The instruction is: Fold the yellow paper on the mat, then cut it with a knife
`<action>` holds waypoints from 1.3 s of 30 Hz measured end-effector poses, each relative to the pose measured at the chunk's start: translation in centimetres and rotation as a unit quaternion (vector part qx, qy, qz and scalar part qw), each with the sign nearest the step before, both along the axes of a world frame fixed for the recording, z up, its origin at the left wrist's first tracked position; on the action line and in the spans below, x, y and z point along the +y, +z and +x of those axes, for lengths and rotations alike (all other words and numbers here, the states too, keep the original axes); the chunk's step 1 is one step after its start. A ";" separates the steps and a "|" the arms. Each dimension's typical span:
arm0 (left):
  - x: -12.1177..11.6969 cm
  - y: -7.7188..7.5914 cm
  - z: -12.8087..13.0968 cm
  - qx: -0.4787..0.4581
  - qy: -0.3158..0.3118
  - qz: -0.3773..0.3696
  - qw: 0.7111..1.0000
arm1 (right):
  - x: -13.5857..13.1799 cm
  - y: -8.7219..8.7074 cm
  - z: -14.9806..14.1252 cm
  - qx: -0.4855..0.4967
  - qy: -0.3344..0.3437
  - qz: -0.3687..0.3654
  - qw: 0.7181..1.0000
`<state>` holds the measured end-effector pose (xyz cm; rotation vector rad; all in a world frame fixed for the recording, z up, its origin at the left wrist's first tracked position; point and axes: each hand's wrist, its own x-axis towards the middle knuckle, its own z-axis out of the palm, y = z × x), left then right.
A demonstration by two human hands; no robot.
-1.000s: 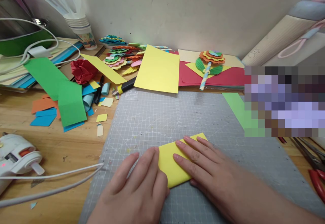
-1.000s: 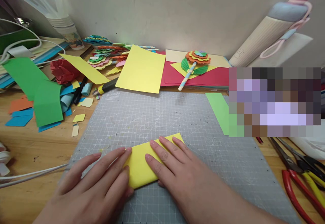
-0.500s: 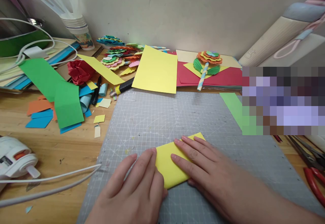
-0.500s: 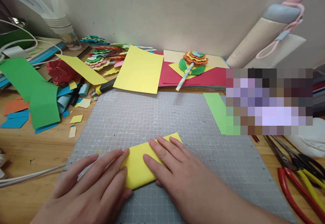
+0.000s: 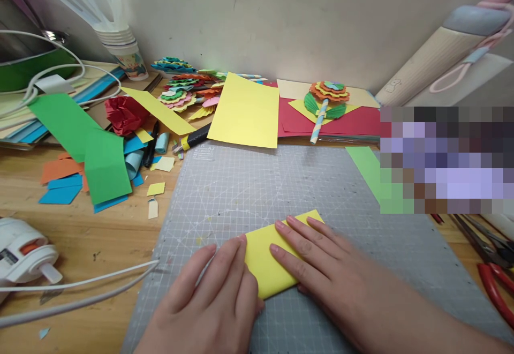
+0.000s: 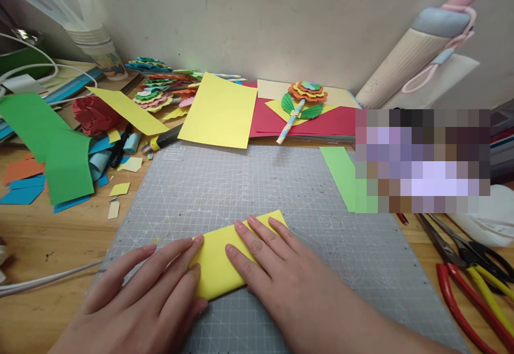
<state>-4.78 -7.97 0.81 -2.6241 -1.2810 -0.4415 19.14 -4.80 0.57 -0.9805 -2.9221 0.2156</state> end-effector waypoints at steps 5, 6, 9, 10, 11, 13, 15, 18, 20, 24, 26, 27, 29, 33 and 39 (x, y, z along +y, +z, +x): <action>0.0 0.0 0.0 0.000 0.000 -0.002 1.000 | 0.0 0.1 0.0 -0.007 0.003 0.003 1.000; 0.0 -0.1 0.0 0.000 0.001 -0.001 1.000 | 0.0 0.2 0.0 -0.004 0.002 0.004 1.000; 0.2 -0.1 0.1 -0.001 -0.001 0.004 1.000 | -0.1 0.1 -0.1 0.003 0.000 0.006 1.000; 0.2 -0.1 0.1 -0.001 -0.001 0.003 1.000 | -0.1 0.1 -0.1 0.003 0.000 0.006 1.000; 0.3 -0.1 0.1 0.000 -0.002 0.003 1.000 | -0.1 0.1 -0.1 0.001 0.000 0.006 1.000; 0.4 -0.2 0.2 0.001 -0.002 0.002 1.000 | -0.1 0.0 0.0 -0.004 0.001 0.004 1.000; 0.4 -0.3 0.1 0.003 -0.003 0.003 1.000 | -0.1 -0.1 0.0 -0.009 0.002 0.001 1.000; 0.2 -0.4 0.0 0.005 -0.003 0.004 1.000 | -0.1 -0.1 0.1 -0.012 0.003 -0.008 1.000; 0.1 -0.3 -0.1 0.003 -0.002 0.004 1.000 | 0.0 -0.1 0.1 -0.012 0.003 -0.012 1.000; 0.1 -0.1 0.0 0.005 -0.002 0.004 1.000 | 0.1 -0.1 0.1 -0.016 0.005 -0.015 1.000; 0.2 0.0 0.0 0.008 -0.001 -0.001 1.000 | 0.2 -0.1 0.1 -0.016 0.005 -0.016 1.000; 0.2 0.0 0.1 0.008 -0.001 -0.001 1.000 | 0.2 -0.1 0.1 -0.016 0.005 -0.016 1.000; 0.2 0.1 0.0 0.014 -0.004 0.011 1.000 | 0.2 0.0 0.1 -0.015 0.004 -0.015 1.000; -0.3 0.1 -0.5 0.039 -0.015 0.058 0.997 | 0.3 0.1 -0.1 -0.016 0.010 -0.007 1.000; -0.5 0.4 -1.2 0.066 -0.035 0.065 0.995 | 0.4 0.2 -0.1 -0.021 0.015 -0.003 1.000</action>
